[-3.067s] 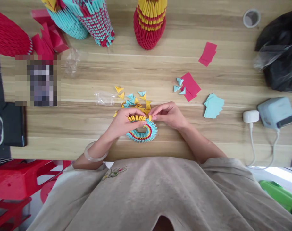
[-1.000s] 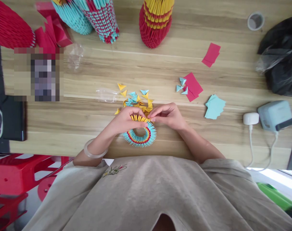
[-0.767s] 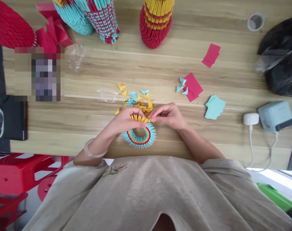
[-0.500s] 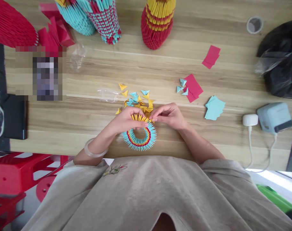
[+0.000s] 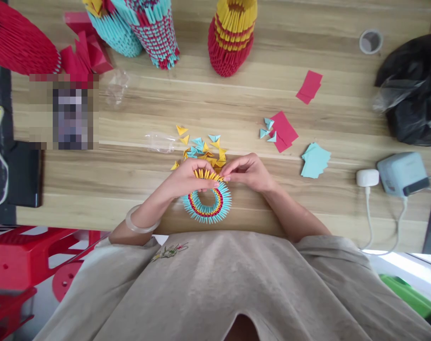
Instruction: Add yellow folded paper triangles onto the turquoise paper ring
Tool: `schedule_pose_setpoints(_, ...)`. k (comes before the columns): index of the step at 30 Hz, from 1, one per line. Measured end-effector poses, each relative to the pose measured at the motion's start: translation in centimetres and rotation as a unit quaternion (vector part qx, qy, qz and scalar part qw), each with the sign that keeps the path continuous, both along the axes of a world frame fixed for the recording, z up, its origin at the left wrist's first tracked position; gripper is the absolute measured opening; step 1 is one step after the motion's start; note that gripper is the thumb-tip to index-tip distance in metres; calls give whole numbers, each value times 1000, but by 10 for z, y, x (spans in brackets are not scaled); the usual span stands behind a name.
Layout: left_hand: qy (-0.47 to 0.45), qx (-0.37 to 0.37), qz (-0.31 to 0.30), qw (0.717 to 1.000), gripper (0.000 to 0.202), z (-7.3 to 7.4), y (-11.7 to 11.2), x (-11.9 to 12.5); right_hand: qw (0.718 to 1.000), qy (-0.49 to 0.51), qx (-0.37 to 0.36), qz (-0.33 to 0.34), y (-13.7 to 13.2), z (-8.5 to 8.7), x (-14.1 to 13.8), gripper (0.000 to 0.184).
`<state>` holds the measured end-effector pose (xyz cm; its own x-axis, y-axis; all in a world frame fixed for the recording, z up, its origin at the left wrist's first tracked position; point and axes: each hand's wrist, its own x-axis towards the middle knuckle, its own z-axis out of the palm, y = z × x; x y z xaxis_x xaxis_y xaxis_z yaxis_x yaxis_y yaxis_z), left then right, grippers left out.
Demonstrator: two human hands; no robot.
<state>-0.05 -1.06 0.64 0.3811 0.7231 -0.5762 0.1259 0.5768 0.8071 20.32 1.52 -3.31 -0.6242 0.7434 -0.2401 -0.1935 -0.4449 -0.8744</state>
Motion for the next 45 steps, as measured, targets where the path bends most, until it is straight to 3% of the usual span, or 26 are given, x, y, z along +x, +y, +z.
schedule_pose_setpoints(5,16,17,-5,1000,30,-3,0,0,1000,-26,1,-9,-1,2,-1,14)
schedule_pose_setpoints(10,91,123,-37,988,32,-8,0,-3,998,-49,2,-28,-1,3,0,17)
schedule_pose_setpoints(15,132,161,-61,976,29,-10,-1,-5,998,-46,-36,-34,-2,3,-1,19)
schedule_pose_setpoints(19,142,172,-38,974,29,-11,-4,-3,996,-48,-69,-35,-4,6,-4,24)
schedule_pose_setpoints(30,123,169,43,977,30,-13,-8,4,994,-73,-68,-49,-4,6,-7,27)
schedule_pose_setpoints(35,90,169,69,979,35,-10,-6,5,995,-50,-25,-88,-9,4,-11,29)
schedule_pose_setpoints(39,65,196,95,974,38,-6,-2,4,991,-31,36,-128,-15,5,-13,44)
schedule_pose_setpoints(45,-17,143,76,987,38,-5,-4,3,977,-75,131,-147,-15,5,-10,28)
